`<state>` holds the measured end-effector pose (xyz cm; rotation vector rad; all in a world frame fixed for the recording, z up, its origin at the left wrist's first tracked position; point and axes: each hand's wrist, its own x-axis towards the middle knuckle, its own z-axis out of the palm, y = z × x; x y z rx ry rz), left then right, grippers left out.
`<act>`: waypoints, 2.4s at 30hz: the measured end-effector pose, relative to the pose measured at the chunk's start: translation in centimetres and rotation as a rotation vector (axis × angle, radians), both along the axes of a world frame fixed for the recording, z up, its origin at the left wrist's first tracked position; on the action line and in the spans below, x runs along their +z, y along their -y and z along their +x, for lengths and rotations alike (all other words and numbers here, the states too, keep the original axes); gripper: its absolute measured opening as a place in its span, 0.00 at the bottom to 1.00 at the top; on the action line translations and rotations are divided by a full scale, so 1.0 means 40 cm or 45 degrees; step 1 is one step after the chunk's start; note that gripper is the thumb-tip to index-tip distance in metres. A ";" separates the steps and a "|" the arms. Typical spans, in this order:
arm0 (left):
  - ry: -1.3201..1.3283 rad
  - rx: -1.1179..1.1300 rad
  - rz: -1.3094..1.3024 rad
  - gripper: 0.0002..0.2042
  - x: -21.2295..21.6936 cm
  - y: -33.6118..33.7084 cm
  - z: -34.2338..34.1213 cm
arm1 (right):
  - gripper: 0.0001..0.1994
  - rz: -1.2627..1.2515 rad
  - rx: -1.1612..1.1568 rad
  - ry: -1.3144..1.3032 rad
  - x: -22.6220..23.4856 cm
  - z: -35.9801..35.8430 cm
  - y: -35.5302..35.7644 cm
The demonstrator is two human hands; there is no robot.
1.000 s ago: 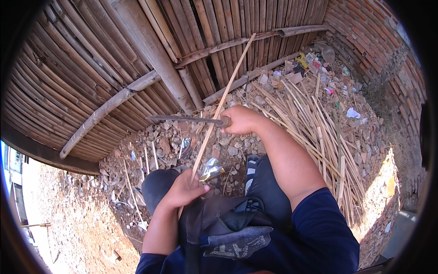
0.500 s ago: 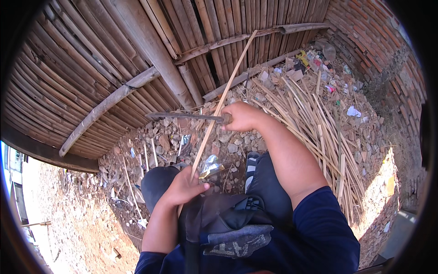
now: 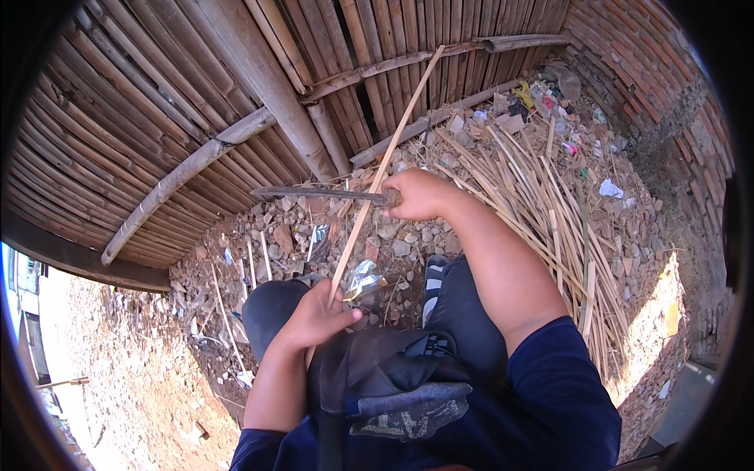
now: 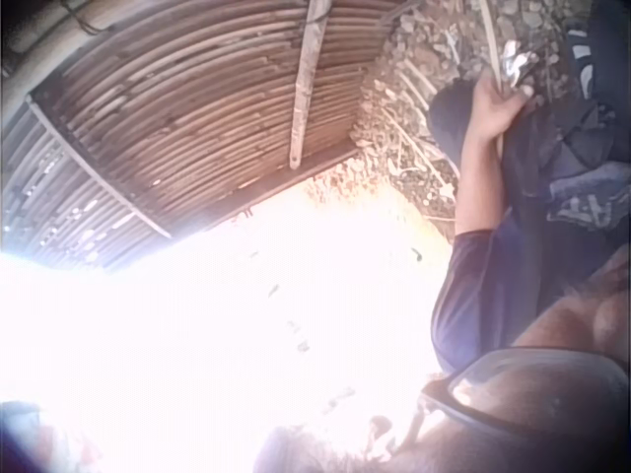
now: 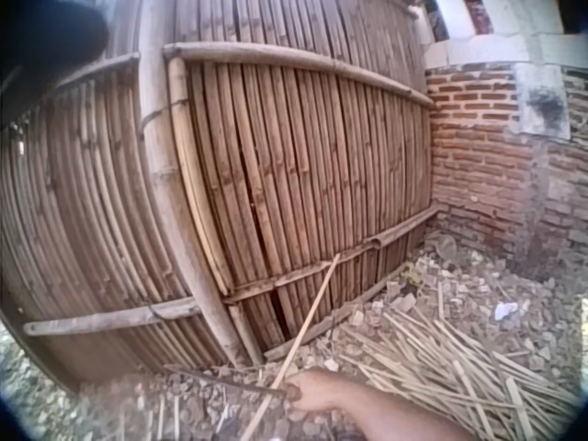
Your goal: The person shaves a thin strip of bamboo using a metal tool, repeatedly pulling the tool along the length of the wood while holding it by hand.
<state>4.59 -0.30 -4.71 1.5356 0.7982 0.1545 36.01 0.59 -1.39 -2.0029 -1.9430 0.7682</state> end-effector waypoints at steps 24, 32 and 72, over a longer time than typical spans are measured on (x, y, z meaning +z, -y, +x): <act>-0.014 0.045 -0.034 0.17 0.016 0.007 0.008 | 0.23 0.042 -0.030 0.065 0.016 -0.012 0.011; -0.052 0.030 -0.023 0.16 0.017 0.006 0.004 | 0.23 0.060 -0.037 0.047 0.037 -0.020 0.013; -0.058 0.013 0.059 0.18 0.011 0.006 0.005 | 0.24 0.040 -0.038 0.064 0.010 0.013 0.012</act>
